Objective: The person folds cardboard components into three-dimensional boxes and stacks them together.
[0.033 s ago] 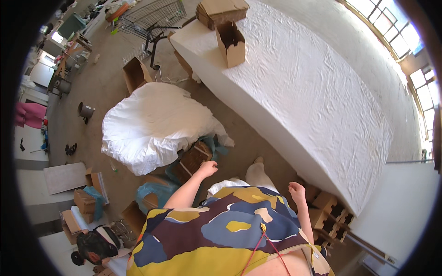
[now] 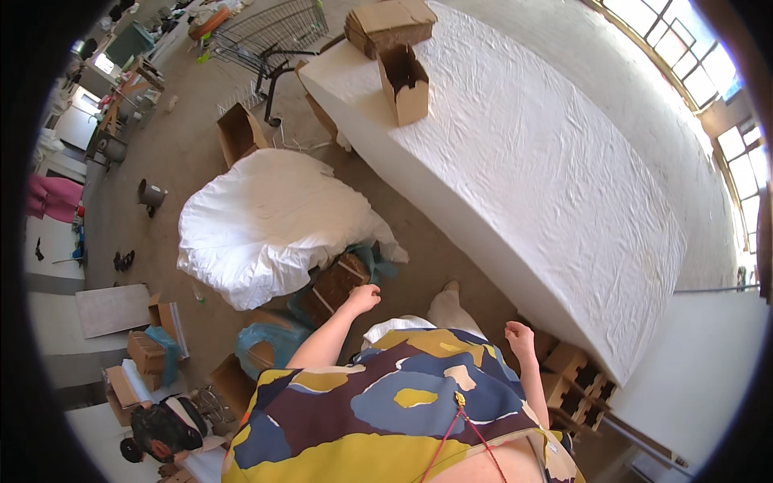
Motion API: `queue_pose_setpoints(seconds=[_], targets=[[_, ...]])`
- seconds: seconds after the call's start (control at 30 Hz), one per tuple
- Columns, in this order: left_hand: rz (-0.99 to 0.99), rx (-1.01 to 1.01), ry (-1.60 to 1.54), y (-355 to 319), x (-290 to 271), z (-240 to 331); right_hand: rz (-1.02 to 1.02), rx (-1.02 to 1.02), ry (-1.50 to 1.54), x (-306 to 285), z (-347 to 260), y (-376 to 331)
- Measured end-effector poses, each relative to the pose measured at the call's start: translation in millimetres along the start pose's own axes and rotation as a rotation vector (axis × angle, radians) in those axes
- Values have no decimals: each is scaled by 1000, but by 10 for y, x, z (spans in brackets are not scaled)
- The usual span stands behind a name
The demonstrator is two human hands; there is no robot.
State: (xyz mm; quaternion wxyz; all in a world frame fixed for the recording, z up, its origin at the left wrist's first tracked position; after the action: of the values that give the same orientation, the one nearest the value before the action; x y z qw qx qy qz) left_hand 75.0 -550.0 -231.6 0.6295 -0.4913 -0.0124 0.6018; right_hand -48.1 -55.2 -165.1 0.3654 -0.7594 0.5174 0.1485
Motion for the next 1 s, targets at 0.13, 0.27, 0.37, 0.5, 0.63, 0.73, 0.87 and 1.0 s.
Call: queue_pose_setpoints(seconds=[0.13, 0.27, 0.37, 0.5, 0.63, 0.73, 0.87, 1.0], targets=[[46, -11, -107, 287, -184, 423, 9, -82, -26, -397, -224, 768], [195, 16, -273, 324, -393, 711, -19, -169, -73, -676, -557, 1378], [253, 21, -322, 279, -489, 805, -56, -215, -97, -779, -852, 1693], [210, -76, -411, 345, -418, 538, -123, -297, -106, -686, -1367, 1944], [183, -121, -470, 640, -642, 629, -190, -386, -31, -469, -1861, 2208], [221, -67, -513, 1007, -1022, 780, -195, -417, -49, -428, -2441, 2420], [229, 20, -695, 1603, -1672, 1004, -121, -448, 14, -420, -3405, 2765], [295, 124, -699, 2344, -2426, 1206, 56, -655, -134, -275, -4449, 3138]])
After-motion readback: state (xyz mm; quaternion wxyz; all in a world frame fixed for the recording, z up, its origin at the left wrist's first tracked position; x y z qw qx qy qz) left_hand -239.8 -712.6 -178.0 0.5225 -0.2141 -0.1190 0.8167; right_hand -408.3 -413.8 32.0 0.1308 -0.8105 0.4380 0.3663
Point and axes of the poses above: each hand's wrist, its own y-axis towards the middle knuckle, its own x-axis out of the palm, z = x × y, the point moved 9 cm from there along y, towards the middle knuckle
